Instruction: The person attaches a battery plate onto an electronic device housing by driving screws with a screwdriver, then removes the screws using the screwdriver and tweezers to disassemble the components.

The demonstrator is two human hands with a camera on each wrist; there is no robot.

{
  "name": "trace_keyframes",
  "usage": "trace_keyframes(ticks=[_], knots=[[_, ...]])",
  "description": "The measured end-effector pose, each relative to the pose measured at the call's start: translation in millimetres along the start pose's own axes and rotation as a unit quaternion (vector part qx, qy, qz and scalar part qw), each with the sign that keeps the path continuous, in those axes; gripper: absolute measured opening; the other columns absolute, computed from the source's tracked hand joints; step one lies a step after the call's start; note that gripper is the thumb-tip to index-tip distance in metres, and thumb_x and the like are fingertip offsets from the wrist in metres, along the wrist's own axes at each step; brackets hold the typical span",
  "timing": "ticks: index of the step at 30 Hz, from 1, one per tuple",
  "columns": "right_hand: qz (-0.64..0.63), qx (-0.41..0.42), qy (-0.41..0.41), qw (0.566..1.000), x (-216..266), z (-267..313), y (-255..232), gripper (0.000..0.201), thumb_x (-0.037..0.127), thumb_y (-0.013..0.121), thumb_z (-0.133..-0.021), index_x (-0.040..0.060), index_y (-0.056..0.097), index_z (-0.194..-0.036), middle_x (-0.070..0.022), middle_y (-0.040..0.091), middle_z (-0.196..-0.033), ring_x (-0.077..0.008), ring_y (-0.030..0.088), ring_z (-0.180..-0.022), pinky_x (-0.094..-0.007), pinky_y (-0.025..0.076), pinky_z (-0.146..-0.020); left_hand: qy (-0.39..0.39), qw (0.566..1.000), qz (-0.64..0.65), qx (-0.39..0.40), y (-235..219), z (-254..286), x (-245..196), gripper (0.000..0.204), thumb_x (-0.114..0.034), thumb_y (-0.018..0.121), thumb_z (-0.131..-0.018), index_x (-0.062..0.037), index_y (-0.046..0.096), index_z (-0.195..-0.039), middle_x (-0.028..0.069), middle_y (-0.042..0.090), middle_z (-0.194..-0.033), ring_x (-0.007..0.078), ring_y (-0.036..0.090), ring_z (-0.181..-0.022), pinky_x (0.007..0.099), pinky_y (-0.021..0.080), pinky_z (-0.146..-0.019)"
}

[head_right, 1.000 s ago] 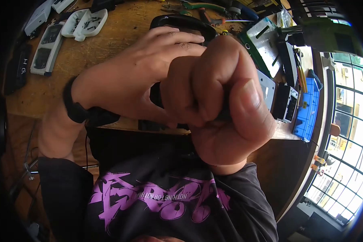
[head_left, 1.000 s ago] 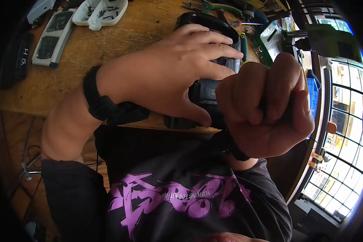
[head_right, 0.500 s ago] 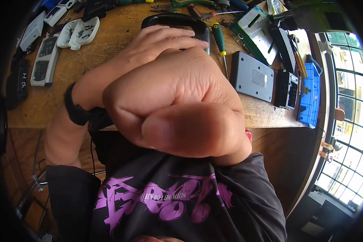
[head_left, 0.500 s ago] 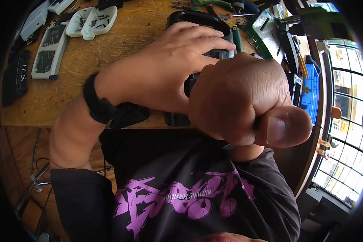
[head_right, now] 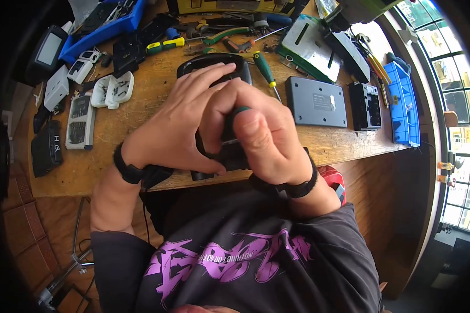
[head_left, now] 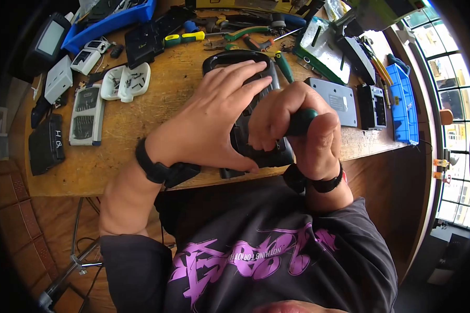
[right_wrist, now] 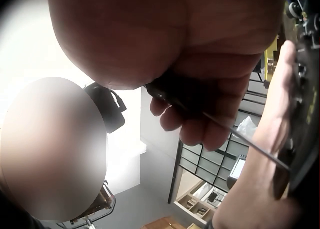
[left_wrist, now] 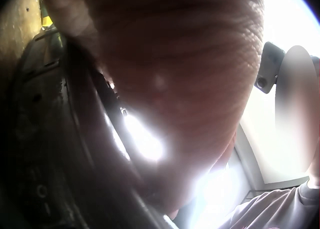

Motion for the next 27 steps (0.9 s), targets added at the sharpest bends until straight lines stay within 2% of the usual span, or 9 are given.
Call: trace_keyframes(ticks=[1, 2, 7, 11, 15, 18, 22, 24, 27], knots=[[0.027, -0.003, 0.021, 0.999, 3.8, 1.7, -11.2, 0.064, 0.06, 0.045, -0.115, -0.0014, 0.062, -0.103, -0.0102, 0.07, -0.086, -0.0178, 0.067, -0.08, -0.0311, 0.055, -0.078, -0.012, 1.0, -0.009, 0.0, 0.5, 0.7, -0.5, 0.133, -0.044, 0.104, -0.056, 0.0042, 0.039, -0.162, 0.0271, 0.038, -0.167, 0.0452, 0.035, -0.157, 0.0536, 0.03, -0.129], [0.041, -0.017, 0.02, 0.999, 7.6, 1.6, -19.1, 0.062, 0.055, 0.044, -0.117, -0.0026, 0.064, -0.103, -0.0131, 0.074, -0.089, -0.0197, 0.072, -0.085, -0.0326, 0.057, -0.081, -0.009, 1.0, -0.014, 0.003, 1.3, 1.3, -1.7, 0.133, -0.044, 0.104, -0.056, 0.0042, 0.039, -0.162, 0.0271, 0.038, -0.167, 0.0452, 0.035, -0.157, 0.0536, 0.03, -0.129], [0.18, -0.117, 0.034, 0.976, 25.5, 11.3, -61.9, 0.058, 0.043, 0.043, -0.121, -0.0031, 0.068, -0.098, -0.0149, 0.077, -0.089, -0.0179, 0.075, -0.081, -0.0289, 0.058, -0.075, -0.033, 0.999, -0.01, 0.016, 1.7, 0.2, -0.6, 0.142, -0.046, 0.104, -0.056, 0.0023, 0.029, -0.166, 0.0281, 0.04, -0.164, 0.046, 0.035, -0.156, 0.0539, 0.028, -0.131], [0.235, -0.278, 0.015, 0.931, 34.8, 23.7, -97.8, 0.053, 0.04, 0.047, -0.12, 0.0019, 0.07, -0.091, -0.005, 0.07, -0.068, -0.0058, 0.059, -0.058, -0.0216, 0.041, -0.055, -0.034, 0.999, -0.024, 0.026, 2.1, -1.2, -1.3, 0.141, -0.046, 0.103, -0.055, -0.0007, 0.032, -0.167, 0.0245, 0.041, -0.166, 0.0452, 0.035, -0.156, 0.0542, 0.029, -0.13], [0.343, -0.32, 0.075, 0.88, 33.7, 25.0, -128.5, 0.047, 0.037, 0.059, -0.117, 0.0034, 0.07, -0.086, 0.0007, 0.065, -0.067, -0.0043, 0.054, -0.057, -0.0226, 0.038, -0.055, -0.019, 0.998, -0.045, 0.031, 3.4, -3.8, -4.6, 0.137, -0.046, 0.101, -0.056, 0.0005, 0.034, -0.166, 0.0235, 0.042, -0.165, 0.0444, 0.037, -0.155, 0.0539, 0.029, -0.13], [0.304, -0.338, 0.2, 0.868, 31.5, 25.9, -141.7, 0.035, 0.032, 0.074, -0.109, 0.0019, 0.07, -0.091, -0.0013, 0.07, -0.073, -0.0038, 0.062, -0.065, -0.0216, 0.046, -0.058, -0.018, 0.999, -0.042, 0.024, 3.2, -5.4, -6.2, 0.133, -0.043, 0.099, -0.056, 0.0011, 0.037, -0.164, 0.0235, 0.044, -0.164, 0.0438, 0.039, -0.154, 0.0537, 0.03, -0.13], [0.307, -0.323, 0.15, 0.883, 26.0, 15.9, -169.1, 0.026, 0.023, 0.079, -0.105, -0.0006, 0.071, -0.097, -0.0036, 0.072, -0.081, -0.0054, 0.068, -0.072, -0.0218, 0.051, -0.063, -0.008, 0.998, -0.052, 0.022, 2.8, -8.4, -9.2, 0.13, -0.043, 0.098, -0.055, 0.0008, 0.04, -0.163, 0.0235, 0.046, -0.162, 0.0441, 0.042, -0.152, 0.0536, 0.032, -0.129], [0.407, -0.197, 0.131, 0.882, 24.5, 3.1, -177.6, 0.021, 0.017, 0.079, -0.102, -0.0028, 0.071, -0.102, -0.0042, 0.073, -0.085, -0.0081, 0.072, -0.076, -0.0222, 0.054, -0.066, -0.005, 0.998, -0.057, 0.021, 2.4, -10.1, -10.3, 0.129, -0.043, 0.097, -0.055, 0.0008, 0.041, -0.162, 0.0236, 0.047, -0.161, 0.0443, 0.042, -0.151, 0.0536, 0.032, -0.128], [0.473, -0.164, 0.133, 0.855, 20.8, -14.3, -182.9, 0.016, 0.011, 0.081, -0.095, 0.0, 0.073, -0.104, -0.0068, 0.073, -0.084, -0.0122, 0.073, -0.077, -0.0291, 0.055, -0.068, -0.001, 0.998, -0.06, 0.018, 0.8, -12.6, -12.3, 0.128, -0.043, 0.096, -0.054, 0.001, 0.043, -0.161, 0.0239, 0.048, -0.16, 0.0446, 0.045, -0.149, 0.0534, 0.034, -0.126]])
Point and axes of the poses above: each hand's wrist, its own z-axis away from the middle knuckle, its own y-axis out of the palm, x = y × z, the point moved 4 cm from there along -z, towards the middle knuckle
